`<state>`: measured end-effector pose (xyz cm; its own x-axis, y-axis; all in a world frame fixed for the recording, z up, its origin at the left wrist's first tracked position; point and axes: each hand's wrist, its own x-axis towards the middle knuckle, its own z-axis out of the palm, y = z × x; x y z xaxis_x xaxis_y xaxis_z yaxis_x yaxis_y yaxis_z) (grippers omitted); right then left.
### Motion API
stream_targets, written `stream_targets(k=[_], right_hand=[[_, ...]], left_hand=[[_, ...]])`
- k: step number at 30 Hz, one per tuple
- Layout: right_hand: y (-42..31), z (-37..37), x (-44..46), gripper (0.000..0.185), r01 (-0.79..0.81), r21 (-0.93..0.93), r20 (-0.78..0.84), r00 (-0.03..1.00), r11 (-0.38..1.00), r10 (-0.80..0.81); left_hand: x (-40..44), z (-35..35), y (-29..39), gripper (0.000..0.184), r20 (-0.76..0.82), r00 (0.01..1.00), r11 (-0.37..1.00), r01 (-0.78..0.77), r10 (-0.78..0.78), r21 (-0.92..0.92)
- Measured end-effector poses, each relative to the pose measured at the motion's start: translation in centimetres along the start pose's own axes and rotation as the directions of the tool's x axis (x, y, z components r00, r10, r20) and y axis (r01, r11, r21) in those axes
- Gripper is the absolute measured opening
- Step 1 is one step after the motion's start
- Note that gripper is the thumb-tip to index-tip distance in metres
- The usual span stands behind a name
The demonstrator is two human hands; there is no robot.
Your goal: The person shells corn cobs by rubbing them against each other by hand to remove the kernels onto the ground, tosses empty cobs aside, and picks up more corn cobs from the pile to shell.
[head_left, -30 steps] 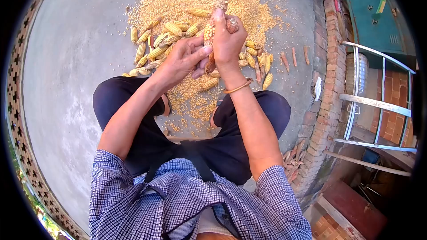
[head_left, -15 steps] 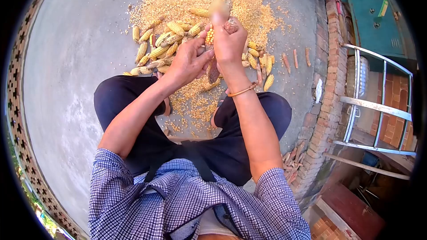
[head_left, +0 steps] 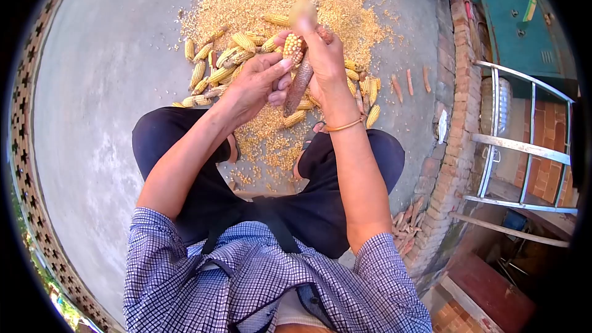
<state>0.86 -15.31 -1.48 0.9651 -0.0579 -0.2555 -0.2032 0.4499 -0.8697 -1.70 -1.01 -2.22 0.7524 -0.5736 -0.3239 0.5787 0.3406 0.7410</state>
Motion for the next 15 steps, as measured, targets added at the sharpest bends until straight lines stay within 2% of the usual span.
stream_targets(k=[3,9,10,13,14,15], right_hand=[[0.5,1.1,-0.6,0.026,0.119,-0.030,-0.036,0.992,0.992,-0.120],[1.7,1.7,-0.8,0.027,0.214,-0.325,-0.119,0.957,0.921,-0.264],[1.0,2.4,-0.9,0.022,0.191,-0.215,-0.212,0.948,0.958,-0.237],[1.5,1.6,0.0,0.026,0.252,-0.260,-0.175,0.937,0.932,-0.302],[1.9,1.2,0.3,0.027,0.329,-0.297,-0.150,0.911,0.896,-0.384],[1.8,1.0,0.1,0.026,0.323,-0.296,-0.146,0.915,0.899,-0.377]], left_hand=[[0.2,-0.2,-0.2,0.023,-0.006,1.000,1.000,-0.016,0.016,0.008],[0.4,-0.2,-1.9,0.020,-0.021,0.987,0.980,-0.154,0.158,0.126],[0.2,-0.3,-1.9,0.022,-0.008,0.987,0.977,-0.158,0.160,0.141],[-0.1,0.2,-1.5,0.022,-0.033,0.983,0.974,-0.171,0.178,0.149],[-0.1,0.1,-1.1,0.023,-0.001,0.983,0.968,-0.180,0.183,0.174],[-0.2,0.4,-0.9,0.023,0.004,0.986,0.972,-0.163,0.165,0.170]])
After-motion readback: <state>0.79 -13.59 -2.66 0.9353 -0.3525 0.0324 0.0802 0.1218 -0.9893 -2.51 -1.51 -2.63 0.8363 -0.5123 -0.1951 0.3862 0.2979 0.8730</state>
